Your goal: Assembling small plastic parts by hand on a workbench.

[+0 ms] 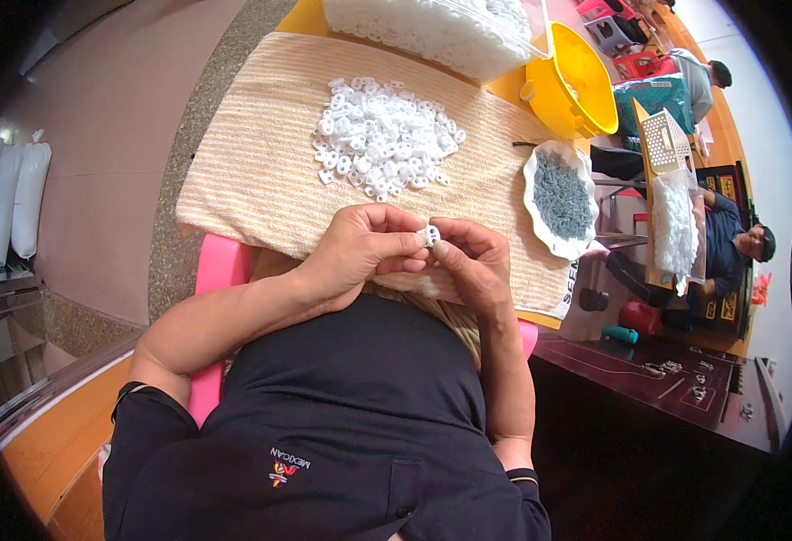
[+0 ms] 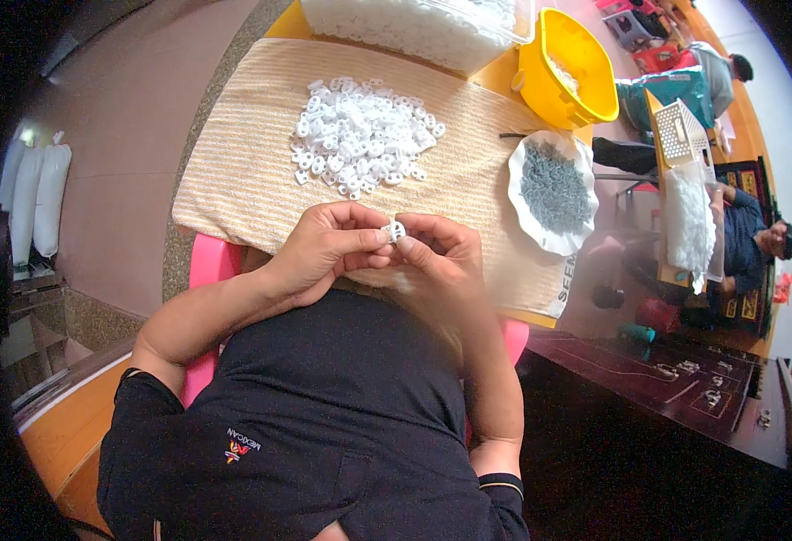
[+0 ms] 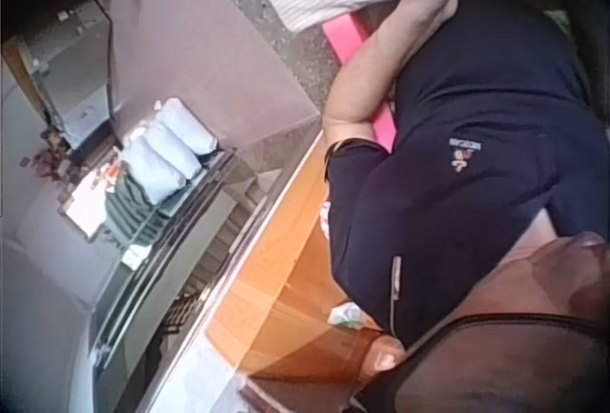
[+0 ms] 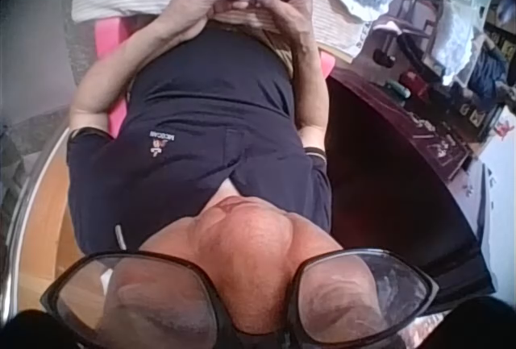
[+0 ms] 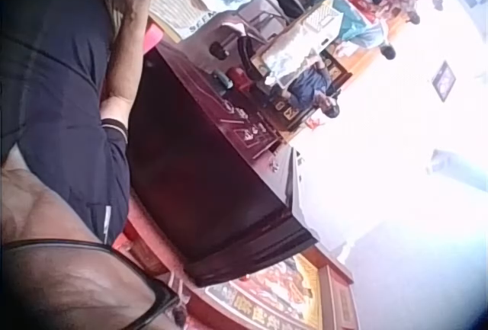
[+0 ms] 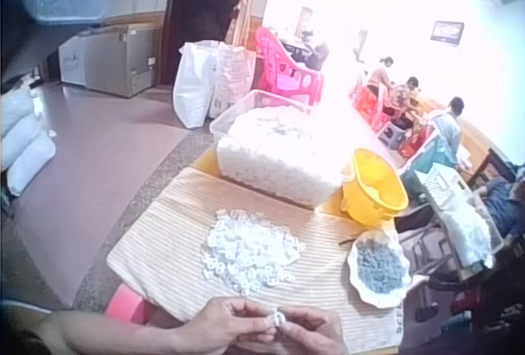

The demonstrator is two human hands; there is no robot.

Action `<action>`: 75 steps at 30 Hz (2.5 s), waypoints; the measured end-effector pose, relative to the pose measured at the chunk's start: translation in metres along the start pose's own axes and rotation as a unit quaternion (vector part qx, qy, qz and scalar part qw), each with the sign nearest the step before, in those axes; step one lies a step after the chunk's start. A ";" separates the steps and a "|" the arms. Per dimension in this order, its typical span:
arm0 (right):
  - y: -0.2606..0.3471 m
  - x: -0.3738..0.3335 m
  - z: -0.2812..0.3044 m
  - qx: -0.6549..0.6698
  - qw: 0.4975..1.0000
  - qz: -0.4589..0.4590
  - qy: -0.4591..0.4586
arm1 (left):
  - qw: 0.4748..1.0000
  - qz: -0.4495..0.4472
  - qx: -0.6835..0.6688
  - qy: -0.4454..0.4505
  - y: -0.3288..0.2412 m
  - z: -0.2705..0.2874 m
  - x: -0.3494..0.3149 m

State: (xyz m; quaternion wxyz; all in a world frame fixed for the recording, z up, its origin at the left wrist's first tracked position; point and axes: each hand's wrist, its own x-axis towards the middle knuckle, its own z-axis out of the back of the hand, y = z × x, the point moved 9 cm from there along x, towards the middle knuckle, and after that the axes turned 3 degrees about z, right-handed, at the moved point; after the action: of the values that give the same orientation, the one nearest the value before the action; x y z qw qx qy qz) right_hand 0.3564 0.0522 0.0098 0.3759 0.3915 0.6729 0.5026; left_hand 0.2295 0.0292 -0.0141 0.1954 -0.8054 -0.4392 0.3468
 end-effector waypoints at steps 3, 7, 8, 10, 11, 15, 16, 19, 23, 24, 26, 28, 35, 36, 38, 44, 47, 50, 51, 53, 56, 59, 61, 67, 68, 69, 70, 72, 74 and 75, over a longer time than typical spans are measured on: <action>0.001 0.000 -0.001 0.013 1.000 -0.004 -0.001 | 1.000 0.002 -0.004 0.001 0.001 0.000 0.001; 0.001 -0.002 -0.001 0.028 1.000 -0.009 -0.009 | 1.000 0.007 -0.002 -0.002 0.002 0.000 0.001; 0.001 -0.002 -0.002 0.028 1.000 -0.008 -0.009 | 1.000 0.006 -0.002 -0.002 0.002 0.001 0.001; 0.000 -0.002 -0.002 0.053 0.998 -0.018 -0.011 | 1.000 0.006 -0.018 0.009 0.003 -0.001 0.001; 0.000 -0.002 -0.002 0.053 0.998 -0.017 -0.010 | 1.000 0.005 -0.018 0.010 0.003 -0.001 0.001; -0.001 -0.003 -0.002 0.089 0.996 -0.011 -0.008 | 0.999 0.011 -0.027 0.022 0.003 -0.004 0.001; -0.001 -0.004 -0.002 0.093 0.996 -0.004 -0.009 | 0.999 0.014 -0.035 0.024 0.003 -0.005 0.001; -0.001 -0.004 -0.002 0.094 0.995 0.015 -0.002 | 0.999 0.013 -0.030 0.028 0.004 -0.006 0.001; -0.002 -0.004 -0.001 0.099 0.995 0.014 0.003 | 0.999 0.017 -0.033 0.036 0.004 -0.007 0.001; -0.002 -0.004 -0.001 0.101 0.995 0.011 0.002 | 0.999 0.017 -0.031 0.041 0.005 -0.007 0.002; -0.002 -0.004 -0.001 0.102 0.995 0.010 0.000 | 0.998 0.017 -0.029 0.047 0.006 -0.008 0.003; -0.004 -0.005 0.001 0.089 0.996 0.014 -0.007 | 0.998 0.024 -0.029 0.053 0.006 -0.009 0.004; 0.006 -0.004 -0.004 0.067 0.995 0.067 0.021 | 0.996 0.029 -0.030 0.082 0.007 -0.012 0.003; 0.007 -0.004 -0.004 0.060 0.995 0.074 0.025 | 0.995 0.028 -0.024 0.090 0.007 -0.013 0.002; 0.011 -0.005 -0.006 0.053 0.995 0.081 0.028 | 0.995 0.026 -0.019 0.097 0.006 -0.015 0.001; 0.022 -0.008 -0.014 0.078 0.992 0.089 0.037 | 0.993 0.018 -0.014 0.112 0.005 -0.022 -0.001; 0.024 -0.009 -0.015 0.066 0.993 0.087 0.037 | 0.992 0.008 -0.014 0.127 0.005 -0.025 0.000; 0.017 -0.007 -0.009 0.052 0.994 0.092 0.035 | 0.993 0.018 0.008 0.117 0.006 -0.024 0.001; 0.019 -0.007 -0.008 0.047 0.994 0.096 0.031 | 0.993 0.012 0.011 0.118 0.004 -0.023 0.002; 0.013 -0.006 -0.007 0.100 0.994 0.034 0.029 | 0.992 0.005 0.014 0.125 0.002 -0.026 0.004; 0.011 -0.006 -0.007 0.099 0.994 -0.012 0.032 | 0.995 0.025 0.014 0.100 0.005 -0.023 0.005; 0.008 -0.007 -0.004 0.103 0.993 -0.042 0.038 | 0.993 0.032 0.007 0.111 0.007 -0.023 0.004; 0.021 -0.005 0.001 -0.016 0.998 0.024 0.048 | 0.996 0.033 0.002 0.087 0.006 -0.021 0.004; 0.125 -0.003 0.070 -0.220 0.919 0.224 -0.239 | 0.997 0.037 -0.017 0.060 0.008 -0.014 0.000; 0.154 0.000 0.078 -0.269 0.887 0.255 -0.276 | 0.998 0.035 -0.017 0.058 0.009 -0.012 0.000; 0.179 0.004 0.088 -0.317 0.849 0.284 -0.313 | 0.997 0.038 -0.012 0.061 0.010 -0.012 0.000; 0.197 0.014 0.103 -0.333 0.827 0.309 -0.331 | 0.997 0.042 -0.007 0.063 0.010 -0.012 0.000; 0.223 0.036 0.137 -0.360 0.793 0.322 -0.370 | 0.997 0.046 -0.006 0.066 0.009 -0.016 0.002; 0.226 0.061 0.163 -0.384 0.782 0.289 -0.397 | 0.997 0.049 -0.012 0.060 0.010 -0.017 0.002; 0.219 0.065 0.166 -0.383 0.786 0.287 -0.391 | 0.997 0.045 -0.010 0.063 0.009 -0.017 0.002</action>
State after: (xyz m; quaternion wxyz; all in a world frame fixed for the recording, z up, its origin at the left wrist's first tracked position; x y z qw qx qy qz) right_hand 0.5119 0.2154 0.1795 0.5644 0.5529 0.0774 0.6080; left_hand 0.2479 0.0257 -0.0089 0.1985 -0.8466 -0.3927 0.2995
